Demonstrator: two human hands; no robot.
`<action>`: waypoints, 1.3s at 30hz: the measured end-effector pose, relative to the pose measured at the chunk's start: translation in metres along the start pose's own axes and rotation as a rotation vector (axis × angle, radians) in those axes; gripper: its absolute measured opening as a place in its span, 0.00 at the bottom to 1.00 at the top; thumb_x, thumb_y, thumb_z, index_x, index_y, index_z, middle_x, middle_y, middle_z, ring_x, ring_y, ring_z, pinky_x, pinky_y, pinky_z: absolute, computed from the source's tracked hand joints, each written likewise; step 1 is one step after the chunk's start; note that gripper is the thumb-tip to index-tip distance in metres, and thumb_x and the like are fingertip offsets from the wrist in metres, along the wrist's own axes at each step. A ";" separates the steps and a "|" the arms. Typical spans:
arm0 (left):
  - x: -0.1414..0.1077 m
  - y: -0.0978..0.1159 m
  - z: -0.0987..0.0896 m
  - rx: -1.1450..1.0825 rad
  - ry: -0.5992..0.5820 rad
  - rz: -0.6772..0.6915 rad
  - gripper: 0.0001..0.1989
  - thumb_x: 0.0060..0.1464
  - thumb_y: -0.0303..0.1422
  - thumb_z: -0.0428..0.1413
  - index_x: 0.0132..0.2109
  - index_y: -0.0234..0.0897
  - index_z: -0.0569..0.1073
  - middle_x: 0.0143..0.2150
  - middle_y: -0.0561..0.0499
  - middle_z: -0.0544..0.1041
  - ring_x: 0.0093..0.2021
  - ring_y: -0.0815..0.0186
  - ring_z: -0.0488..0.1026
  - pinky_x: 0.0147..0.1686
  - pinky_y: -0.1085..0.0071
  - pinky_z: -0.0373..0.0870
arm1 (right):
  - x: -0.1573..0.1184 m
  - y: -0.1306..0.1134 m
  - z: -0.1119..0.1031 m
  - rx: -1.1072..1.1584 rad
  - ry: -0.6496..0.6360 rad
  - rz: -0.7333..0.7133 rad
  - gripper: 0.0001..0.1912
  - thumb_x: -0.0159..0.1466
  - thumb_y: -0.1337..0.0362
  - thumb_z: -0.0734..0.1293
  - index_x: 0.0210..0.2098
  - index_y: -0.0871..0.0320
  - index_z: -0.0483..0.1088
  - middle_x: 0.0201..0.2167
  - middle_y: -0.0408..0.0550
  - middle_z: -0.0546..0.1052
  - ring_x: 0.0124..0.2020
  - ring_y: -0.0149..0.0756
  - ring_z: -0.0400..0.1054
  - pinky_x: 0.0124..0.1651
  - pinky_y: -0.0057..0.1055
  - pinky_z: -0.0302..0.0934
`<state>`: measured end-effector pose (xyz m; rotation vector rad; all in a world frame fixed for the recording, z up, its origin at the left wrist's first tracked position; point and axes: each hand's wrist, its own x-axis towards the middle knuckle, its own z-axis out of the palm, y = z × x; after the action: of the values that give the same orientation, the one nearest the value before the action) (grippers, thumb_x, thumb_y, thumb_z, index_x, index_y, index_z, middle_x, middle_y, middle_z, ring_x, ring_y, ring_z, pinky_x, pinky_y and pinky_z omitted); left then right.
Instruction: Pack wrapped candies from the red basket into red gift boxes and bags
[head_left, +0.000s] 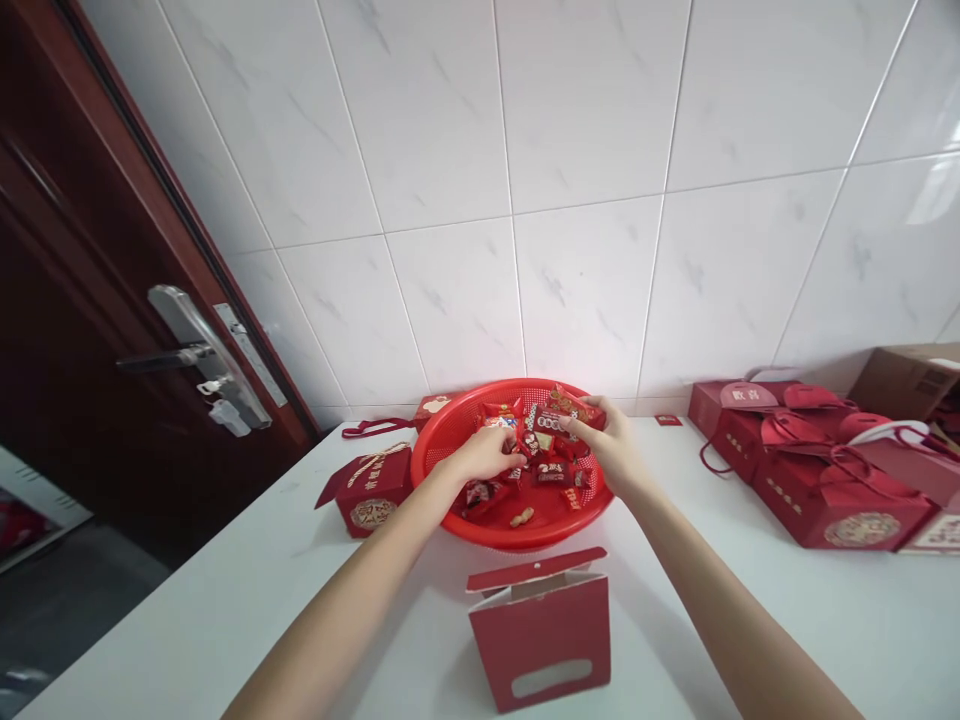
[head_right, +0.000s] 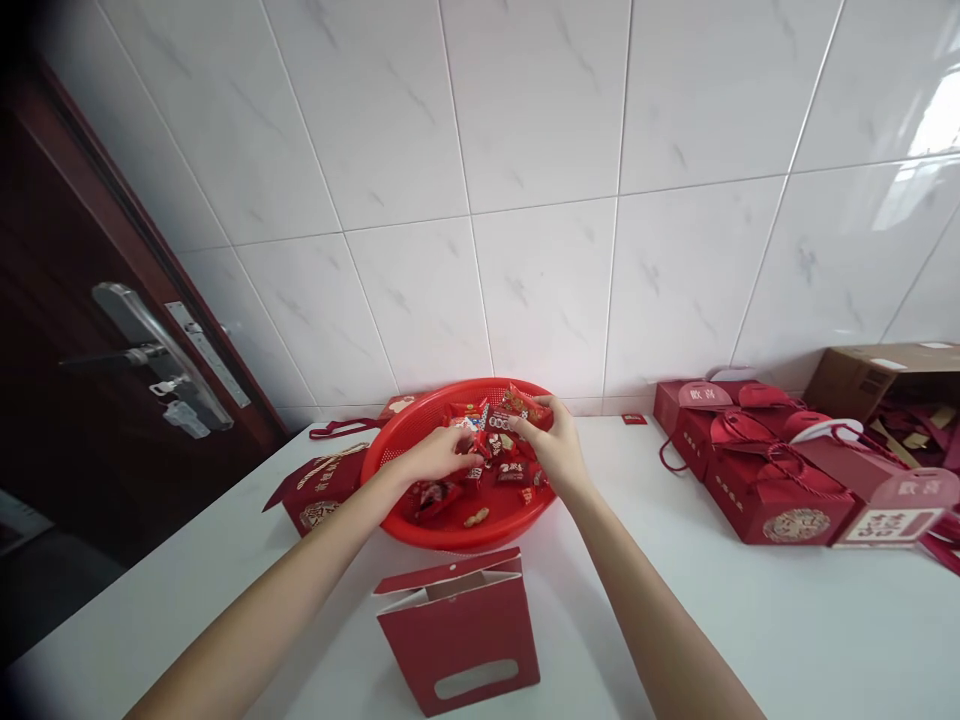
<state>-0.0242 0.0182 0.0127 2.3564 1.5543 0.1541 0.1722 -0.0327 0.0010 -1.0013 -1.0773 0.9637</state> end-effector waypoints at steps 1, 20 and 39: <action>0.001 0.000 0.000 -0.004 0.037 0.003 0.10 0.56 0.40 0.59 0.35 0.38 0.71 0.33 0.52 0.76 0.35 0.62 0.73 0.32 0.71 0.62 | 0.000 0.000 0.000 0.006 -0.002 0.002 0.23 0.48 0.51 0.77 0.37 0.55 0.70 0.32 0.46 0.80 0.35 0.43 0.75 0.39 0.38 0.70; 0.004 0.001 0.001 -0.015 0.111 0.041 0.14 0.58 0.36 0.59 0.50 0.40 0.77 0.30 0.53 0.76 0.37 0.60 0.75 0.36 0.71 0.65 | 0.004 0.006 -0.001 0.001 0.002 -0.017 0.23 0.48 0.52 0.76 0.38 0.54 0.69 0.32 0.44 0.79 0.36 0.42 0.74 0.40 0.39 0.70; 0.005 0.000 0.000 -0.038 0.173 -0.047 0.12 0.49 0.39 0.66 0.39 0.38 0.80 0.29 0.54 0.79 0.34 0.62 0.75 0.34 0.71 0.66 | 0.001 0.001 0.000 0.009 -0.009 0.009 0.24 0.47 0.51 0.77 0.37 0.54 0.68 0.32 0.44 0.79 0.35 0.42 0.75 0.38 0.38 0.70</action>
<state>-0.0220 0.0227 0.0122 2.3284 1.6673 0.3818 0.1718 -0.0308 0.0000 -0.9956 -1.0759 0.9800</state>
